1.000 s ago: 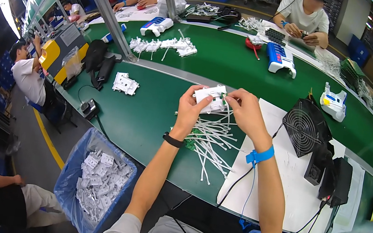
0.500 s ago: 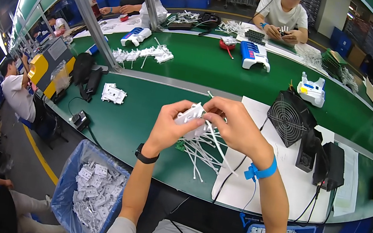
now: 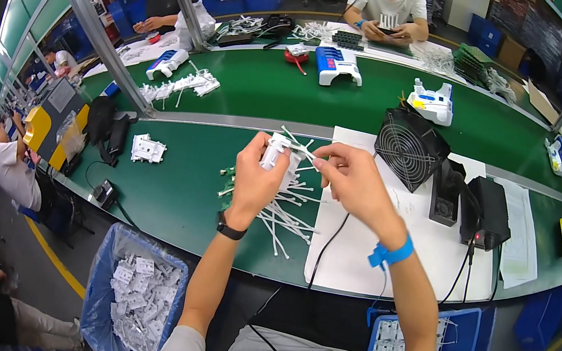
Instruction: Soldering wires onto small circuit boards and organizing plastic components on a factory assembly line workstation.
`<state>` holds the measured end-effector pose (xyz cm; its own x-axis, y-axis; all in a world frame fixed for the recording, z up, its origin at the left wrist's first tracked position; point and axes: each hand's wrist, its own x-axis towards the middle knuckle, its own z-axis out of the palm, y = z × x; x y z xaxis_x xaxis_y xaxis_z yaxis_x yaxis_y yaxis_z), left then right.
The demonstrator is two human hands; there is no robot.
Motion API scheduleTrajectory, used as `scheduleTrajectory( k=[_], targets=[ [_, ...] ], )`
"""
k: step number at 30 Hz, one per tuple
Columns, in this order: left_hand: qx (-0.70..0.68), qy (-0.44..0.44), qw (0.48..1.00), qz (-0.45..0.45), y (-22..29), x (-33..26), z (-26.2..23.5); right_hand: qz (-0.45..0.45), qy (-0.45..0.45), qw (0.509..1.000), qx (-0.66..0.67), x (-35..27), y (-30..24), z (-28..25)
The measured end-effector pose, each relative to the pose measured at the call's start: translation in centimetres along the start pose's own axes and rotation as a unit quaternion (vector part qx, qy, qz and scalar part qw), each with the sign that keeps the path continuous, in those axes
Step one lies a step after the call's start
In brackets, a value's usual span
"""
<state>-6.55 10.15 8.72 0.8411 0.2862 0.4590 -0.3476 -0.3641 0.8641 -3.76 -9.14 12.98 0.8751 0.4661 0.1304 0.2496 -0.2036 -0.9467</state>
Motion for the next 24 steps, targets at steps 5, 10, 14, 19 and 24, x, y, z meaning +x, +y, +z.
scheduleTrajectory(
  k=[5, 10, 14, 19, 24],
  targets=[
    [-0.168, 0.020, 0.985, -0.045, -0.6, 0.7, 5.0, -0.227, 0.207, 0.927, -0.214, -2.5, 2.3, 3.2],
    [-0.218, -0.119, 0.961, -0.117, 1.7, -0.8, 8.7, -0.177, 0.184, 0.921, -0.295, -5.7, 4.6, 1.6],
    [-0.143, -0.239, 0.954, -0.110, -0.2, -0.9, 10.8, -0.169, 0.274, 0.927, -0.193, -10.2, 6.5, -2.5],
    [-0.029, -0.427, 0.901, -0.076, -0.8, -2.7, 14.2, 0.035, 0.508, 0.832, 0.220, -12.7, 13.0, -10.2],
    [-0.066, -0.423, 0.902, -0.059, -2.2, -5.2, 16.6, 0.003, 0.500, 0.866, 0.011, -9.4, 13.6, -14.3]
  ],
)
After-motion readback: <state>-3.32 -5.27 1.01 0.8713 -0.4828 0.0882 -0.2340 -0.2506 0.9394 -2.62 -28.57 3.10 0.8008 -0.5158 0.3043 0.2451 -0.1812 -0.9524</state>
